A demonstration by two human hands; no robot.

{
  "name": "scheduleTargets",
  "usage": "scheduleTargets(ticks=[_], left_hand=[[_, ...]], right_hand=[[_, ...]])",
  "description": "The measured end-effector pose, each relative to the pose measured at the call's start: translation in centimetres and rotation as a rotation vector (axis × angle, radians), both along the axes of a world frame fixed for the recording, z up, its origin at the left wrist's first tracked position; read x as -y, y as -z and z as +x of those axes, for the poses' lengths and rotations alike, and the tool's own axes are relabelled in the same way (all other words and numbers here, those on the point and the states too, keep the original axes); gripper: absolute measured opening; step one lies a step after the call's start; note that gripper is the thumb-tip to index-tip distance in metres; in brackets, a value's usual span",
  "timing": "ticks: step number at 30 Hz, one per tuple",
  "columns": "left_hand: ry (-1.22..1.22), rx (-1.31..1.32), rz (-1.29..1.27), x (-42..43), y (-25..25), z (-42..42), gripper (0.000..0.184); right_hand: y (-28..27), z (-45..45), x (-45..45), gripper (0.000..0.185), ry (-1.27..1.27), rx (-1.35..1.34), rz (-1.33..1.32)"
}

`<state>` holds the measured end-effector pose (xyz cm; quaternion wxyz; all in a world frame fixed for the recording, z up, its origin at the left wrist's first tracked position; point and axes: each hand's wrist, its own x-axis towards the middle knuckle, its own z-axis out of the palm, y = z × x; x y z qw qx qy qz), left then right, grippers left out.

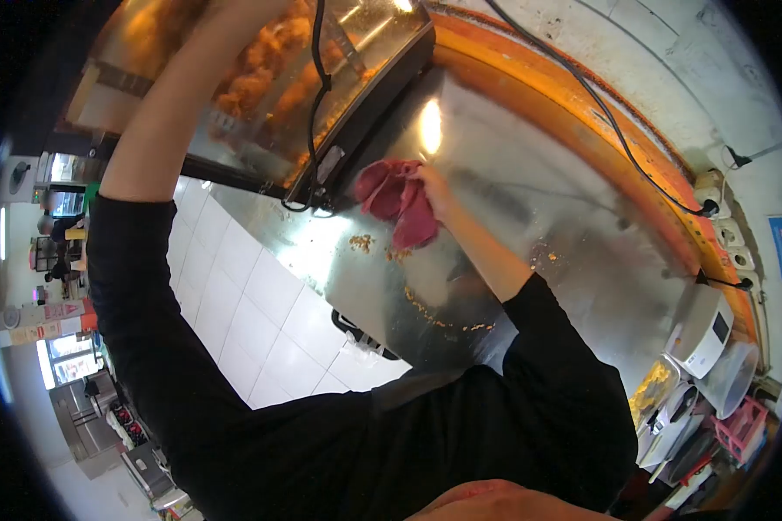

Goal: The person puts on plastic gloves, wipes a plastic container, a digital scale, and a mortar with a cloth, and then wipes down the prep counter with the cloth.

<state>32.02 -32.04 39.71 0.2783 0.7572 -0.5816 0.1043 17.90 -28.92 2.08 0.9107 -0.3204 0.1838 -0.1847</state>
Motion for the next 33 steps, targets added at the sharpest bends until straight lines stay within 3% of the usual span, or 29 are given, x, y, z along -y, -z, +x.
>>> scheduleTargets(ticks=[3, 4, 6, 7, 10, 12, 16, 19, 21, 23, 25, 27, 28, 29, 31, 32, 33], left_hand=[[0.089, 0.043, -0.057, 0.3, 0.9, 0.4, 0.029], [0.094, 0.047, -0.061, 0.6, 1.1, 0.6, 0.029], [-0.017, 0.032, 0.007, 1.1, 1.3, 0.9, 0.028], [-0.011, 0.038, 0.008, 1.1, 1.3, 0.6, 0.028], [-0.069, -0.007, 0.09, 0.6, 1.0, -1.3, 0.024], [-0.156, -0.022, 0.132, 0.6, 1.1, -1.7, 0.021], [-0.042, -0.243, 0.194, 0.2, 3.2, 1.9, 0.02], [-0.004, 0.147, 0.108, -0.9, 4.8, 0.3, 0.02], [0.071, 0.079, 0.067, -1.2, 5.6, 0.5, 0.021], [0.146, 0.008, 0.036, -1.5, 5.8, 0.1, 0.022], [-0.076, -0.039, 0.14, -1.5, 5.1, -0.6, 0.023], [-0.068, -0.05, 0.169, -1.8, 4.0, -0.7, 0.023], [-0.061, -0.075, 0.208, -2.1, 3.6, -0.6, 0.023], [-0.061, -0.069, 0.204, -2.2, 3.7, -0.1, 0.023], [0.11, -0.021, -0.002, -1.9, 4.2, 0.9, 0.022], [0.118, -0.024, -0.011, -1.9, 3.9, 0.3, 0.022], [0.042, -0.034, 0.027, -2.1, 3.3, -0.6, 0.023]], right_hand=[[-4.2, -1.9, 4.5, 0.03, 0.228, -0.006, 0.174], [0.3, -1.9, 8.2, 0.028, 0.148, 0.048, 0.123], [-0.2, -2.1, 12.7, 0.025, 0.341, 0.035, -0.247], [0.5, -1.6, 15.5, 0.033, 0.378, -0.056, -0.171], [2.4, 0.6, 21.8, 0.032, 0.461, -0.153, -0.354], [6.5, 3.5, 23.7, 0.042, 0.532, -0.977, -1.913], [4.6, 8.0, 22.9, 0.059, 0.259, -1.11, -1.984], [1.9, 10.1, 23.1, 0.055, 0.177, -1.001, -1.94], [0.8, 10.8, 23.3, 0.05, -0.233, -1.002, -2.152], [1.5, 11.1, 24.1, 0.047, -0.227, -0.907, -2.142], [2.6, 10.5, 24.8, 0.045, -0.202, -0.811, -2.146], [3.1, 9.3, 24.4, 0.044, -0.061, -0.495, -1.935], [4.3, 9.1, 24.2, 0.044, -0.05, -0.488, -1.942], [6.3, 8.8, 24.1, 0.044, -0.249, -0.271, -1.519], [5.9, 7.6, 22.9, 0.042, -0.249, -0.099, -1.547], [5.0, 6.7, 20.9, 0.041, -0.058, -0.129, -2.004], [4.9, 5.8, 19.0, 0.04, -0.055, -0.052, -1.844]])
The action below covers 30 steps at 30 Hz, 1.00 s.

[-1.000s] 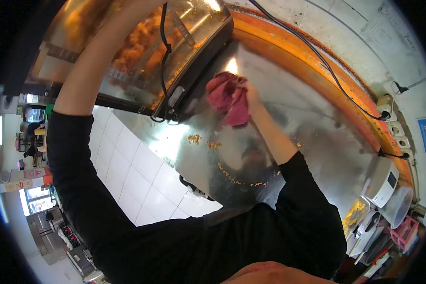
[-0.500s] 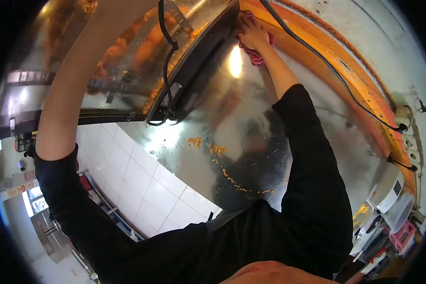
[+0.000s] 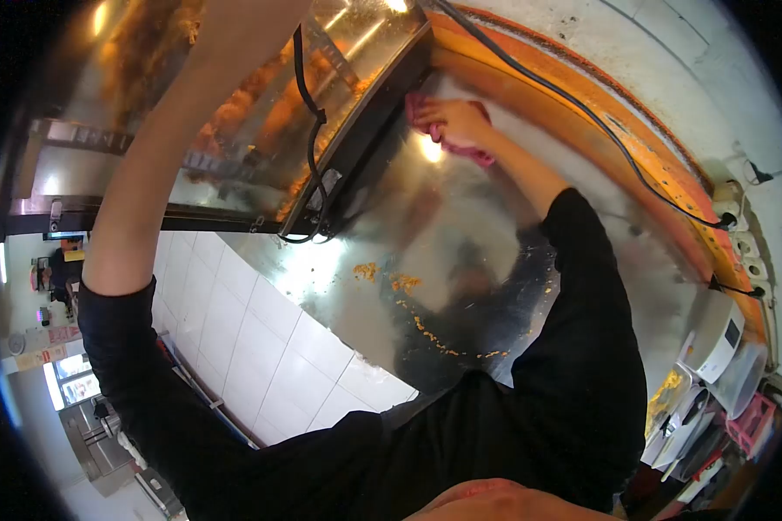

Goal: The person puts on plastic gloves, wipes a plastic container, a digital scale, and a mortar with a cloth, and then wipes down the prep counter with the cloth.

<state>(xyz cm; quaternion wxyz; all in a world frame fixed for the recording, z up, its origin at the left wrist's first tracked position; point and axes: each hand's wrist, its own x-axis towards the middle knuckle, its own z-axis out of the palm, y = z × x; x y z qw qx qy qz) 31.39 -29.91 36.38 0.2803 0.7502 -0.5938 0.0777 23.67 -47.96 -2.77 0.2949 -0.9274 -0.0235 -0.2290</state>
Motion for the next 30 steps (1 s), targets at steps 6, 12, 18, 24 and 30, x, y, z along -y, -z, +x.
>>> scheduleTargets(ticks=[6, 12, 18, 24, 30], left_hand=[[0.039, 0.101, 0.095, 0.1, -0.8, -0.3, 0.025], [0.077, 0.205, 0.002, 0.2, 0.7, 0.2, 0.025], [0.024, 0.125, -0.006, 0.4, 1.7, 0.8, 0.02], [0.047, 0.095, 0.01, -0.8, 0.9, -1.0, 0.019], [0.079, 0.054, -0.02, -2.1, -0.5, -1.6, 0.02]], right_hand=[[-2.2, -3.7, -5.2, 0.042, 0.281, 0.221, 0.775], [-1.7, -0.5, 1.4, 0.043, 1.035, -0.093, -0.155], [-1.2, 6.5, 4.4, 0.037, 0.686, -0.284, -0.391], [-0.1, 4.6, 4.8, 0.032, 0.416, -0.066, -0.254], [-1.9, 0.6, -0.6, 0.039, 0.223, -0.061, -0.037]])
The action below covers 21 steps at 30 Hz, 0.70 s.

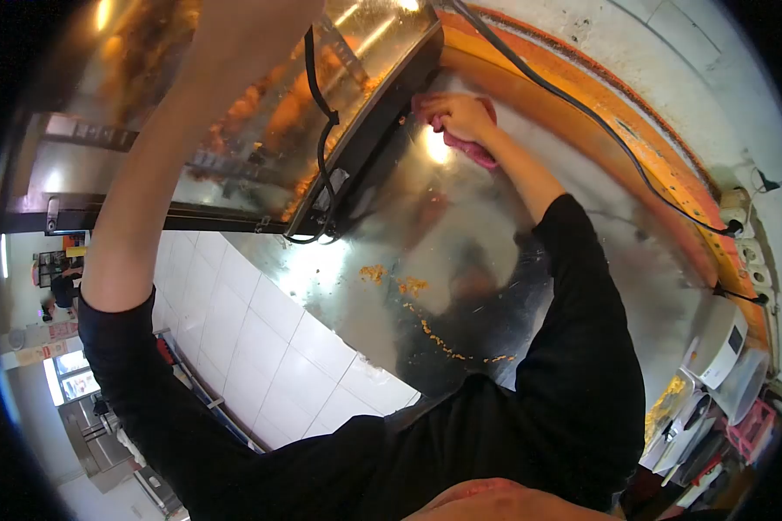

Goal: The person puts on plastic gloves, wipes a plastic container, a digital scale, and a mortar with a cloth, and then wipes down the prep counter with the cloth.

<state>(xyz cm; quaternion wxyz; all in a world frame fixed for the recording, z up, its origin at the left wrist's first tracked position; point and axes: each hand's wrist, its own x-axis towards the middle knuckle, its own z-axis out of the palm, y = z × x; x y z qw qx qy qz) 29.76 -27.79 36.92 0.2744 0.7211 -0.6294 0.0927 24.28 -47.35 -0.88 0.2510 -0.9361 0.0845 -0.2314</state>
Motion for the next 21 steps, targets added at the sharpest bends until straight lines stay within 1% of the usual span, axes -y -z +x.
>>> scheduleTargets(ticks=[1, 2, 4, 5, 7, 8, 9, 11, 12, 14, 15, 16, 17, 19, 20, 21], left_hand=[[-0.017, -0.015, 0.026, -0.1, -0.3, 0.3, 0.02], [-0.035, -0.03, 0.052, -0.2, -0.6, 0.6, 0.02], [0.071, 0.057, 0.017, 0.3, 0.2, 2.5, 0.021], [0.065, 0.06, 0.015, 0.0, 0.0, 2.6, 0.021], [0.013, -0.077, 0.097, -0.4, -0.4, 2.3, 0.021], [0.008, -0.08, 0.103, -0.5, -0.4, 2.3, 0.021], [-0.031, -0.111, 0.129, -0.6, -0.3, 2.2, 0.022], [-0.066, -0.148, 0.157, -0.7, -0.5, 1.9, 0.022], [-0.099, -0.131, 0.205, -0.9, -0.8, 1.6, 0.023], [-0.137, -0.119, 0.259, -1.0, 0.1, 1.6, 0.023], [-0.056, -0.064, 0.121, -0.9, 1.3, 2.0, 0.023], [0.027, -0.004, -0.018, -0.7, 2.0, 2.3, 0.024], [0.028, 0.0, -0.018, -0.5, 1.9, 2.4, 0.024], [0.003, -0.034, 0.09, -0.4, 1.7, 2.3, 0.025], [-0.004, -0.046, 0.126, -0.3, 1.5, 1.6, 0.025], [-0.025, -0.02, 0.104, -0.7, 1.1, 0.4, 0.025]], right_hand=[[-0.6, -0.2, -0.7, 0.039, 0.008, -0.032, 0.109], [-0.1, -0.3, -0.7, 0.039, 0.007, -0.027, 0.097], [1.6, -0.3, -1.0, 0.039, 0.081, 0.145, 0.887], [1.0, -0.3, -1.4, 0.039, 0.075, 0.145, 0.886], [-0.6, -0.2, -2.2, 0.038, 0.499, 0.386, 0.528], [1.2, 1.1, -1.6, 0.041, 0.56, 0.311, 0.24], [1.2, 1.7, -2.1, 0.041, 0.559, 0.305, 0.245], [1.0, 3.9, -3.6, 0.041, 0.601, 0.105, -0.218], [1.5, 5.3, -4.0, 0.043, 0.567, 0.163, -0.184], [2.4, 6.7, -5.2, 0.043, 0.61, 0.144, -0.21], [2.4, 7.1, -5.6, 0.044, 0.654, 0.138, -0.241], [2.3, 7.0, -5.6, 0.04, 0.645, 0.2, -0.236], [2.1, 6.7, -5.6, 0.04, 0.647, 0.204, -0.235], [1.7, 5.7, -5.3, 0.035, 0.444, 0.141, -0.192], [1.3, 5.5, -5.2, 0.035, 0.448, 0.142, -0.193], [0.9, 5.3, -5.2, 0.035, 0.374, 0.034, -0.201]])
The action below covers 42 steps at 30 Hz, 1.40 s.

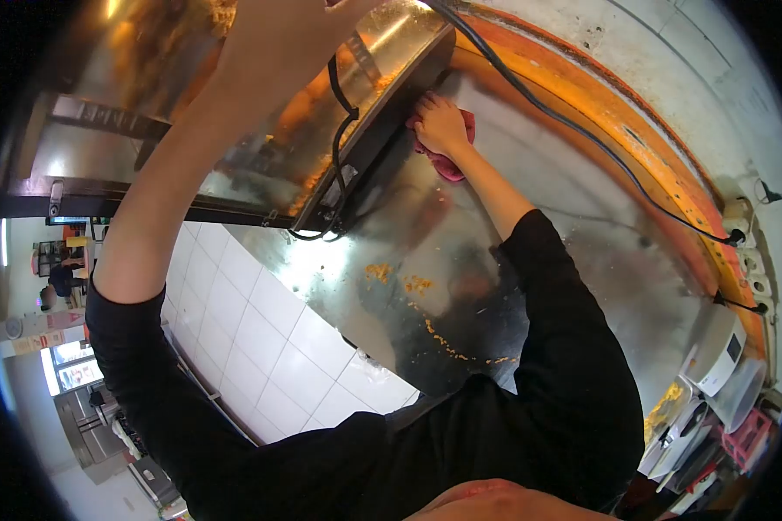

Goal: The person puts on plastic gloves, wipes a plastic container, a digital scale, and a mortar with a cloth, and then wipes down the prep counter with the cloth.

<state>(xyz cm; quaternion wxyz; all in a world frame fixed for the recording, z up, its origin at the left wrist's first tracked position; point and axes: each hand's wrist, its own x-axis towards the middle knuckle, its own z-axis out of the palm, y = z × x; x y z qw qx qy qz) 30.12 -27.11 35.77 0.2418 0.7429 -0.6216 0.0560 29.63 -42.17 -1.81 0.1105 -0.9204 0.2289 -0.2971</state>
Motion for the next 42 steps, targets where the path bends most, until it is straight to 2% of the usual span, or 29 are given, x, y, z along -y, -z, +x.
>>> scheduleTargets(ticks=[1, 2, 5, 7, 8, 10, 11, 17, 19, 20, 22, 23, 25, 26, 27, 28, 30, 31, 32, 34, 35, 37, 40, 42], left_hand=[[-0.01, 0.013, -0.007, -0.1, -0.2, -0.5, 0.025], [-0.02, 0.027, -0.013, -0.2, -0.5, -1.0, 0.025], [0.102, -0.152, 0.005, 0.6, -1.3, -1.3, 0.024], [-0.125, 0.103, 0.097, 1.4, -1.4, -1.8, 0.022], [-0.12, 0.112, 0.088, 1.8, -1.0, -1.6, 0.022], [0.029, 0.076, -0.083, 2.6, 0.4, -0.1, 0.021], [0.032, 0.08, -0.082, 3.1, 1.4, 1.1, 0.021], [-0.033, 0.271, 0.126, 6.6, 3.2, 2.3, 0.031], [0.194, 0.229, -0.082, 7.8, 3.6, 1.8, 0.021], [0.201, 0.222, -0.087, 8.5, 3.9, 1.6, 0.021], [0.034, -0.147, -0.018, 10.3, 4.4, 1.3, 0.021], [-0.035, -0.21, -0.003, 11.5, 4.9, 1.8, 0.021], [-0.061, -0.137, -0.038, 13.7, 6.9, 3.4, 0.026], [-0.105, -0.053, -0.063, 14.6, 7.9, 4.1, 0.032], [-0.096, 0.054, -0.071, 15.1, 8.4, 4.5, 0.031], [-0.094, 0.048, -0.075, 15.6, 9.2, 4.9, 0.031], [-0.014, 0.212, -0.21, 16.1, 10.8, 5.5, 0.029], [-0.037, 0.133, -0.071, 15.6, 10.0, 4.6, 0.033], [-0.04, 0.126, -0.067, 15.1, 9.6, 3.9, 0.033], [-0.028, 0.159, -0.191, 14.6, 9.4, 3.1, 0.021], [-0.054, 0.135, -0.152, 14.5, 9.4, 3.1, 0.021], [-0.068, 0.137, -0.18, 14.3, 9.8, 3.4, 0.021], [-0.097, 0.156, -0.189, 13.8, 10.8, 3.0, 0.024], [-0.089, 0.201, -0.183, 13.3, 11.3, 3.4, 0.024]], right_hand=[[-0.3, -0.2, -0.1, 0.037, -0.066, -0.114, 0.016], [-0.3, -0.4, -0.1, 0.037, -0.065, -0.114, 0.022], [-1.1, -0.9, 0.9, 0.033, -0.163, -0.2, 0.076], [-1.7, -1.1, 1.1, 0.032, -0.371, -0.213, 0.193], [-1.8, -1.4, 0.8, 0.032, -0.365, -0.205, 0.185], [-0.8, -1.5, 0.1, 0.034, -0.53, -0.13, 0.166], [2.8, 0.0, -0.2, 0.034, -0.528, -0.126, 0.166], [1.2, -5.1, -7.2, 0.034, -0.868, 0.049, 0.108], [0.1, -8.1, -9.8, 0.035, -0.886, 0.039, 0.185], [-0.6, -9.3, -10.5, 0.035, -0.886, 0.009, 0.259], [-1.4, -11.4, -11.3, 0.037, -0.877, -0.068, 0.481], [-1.2, -12.2, -10.9, 0.037, -0.86, -0.077, 0.477], [-0.5, -13.2, -9.8, 0.042, -0.791, 0.303, 0.727], [-1.8, -14.3, -8.7, 0.042, -0.779, 0.296, 0.721], [-4.7, -16.0, -7.1, 0.043, -0.727, 0.356, 1.153], [-6.1, -17.3, -5.3, 0.045, -0.648, 0.414, 1.584], [-3.7, -18.5, 0.1, 0.045, -0.356, 0.504, 1.458], [-4.5, -19.2, 2.3, 0.045, -0.245, 0.539, 1.396], [-5.4, -19.8, 4.3, 0.044, -0.136, 0.57, 1.333], [-4.7, -20.9, 7.5, 0.043, 0.018, 0.235, 0.82], [-3.2, -19.6, 8.4, 0.043, 0.014, 0.223, 0.829], [0.9, -16.2, 9.7, 0.048, 0.231, 0.047, -0.018], [2.1, -11.2, 12.1, 0.051, 0.22, 0.082, -0.017], [1.6, -8.0, 13.2, 0.051, 0.186, 0.01, -0.066]])
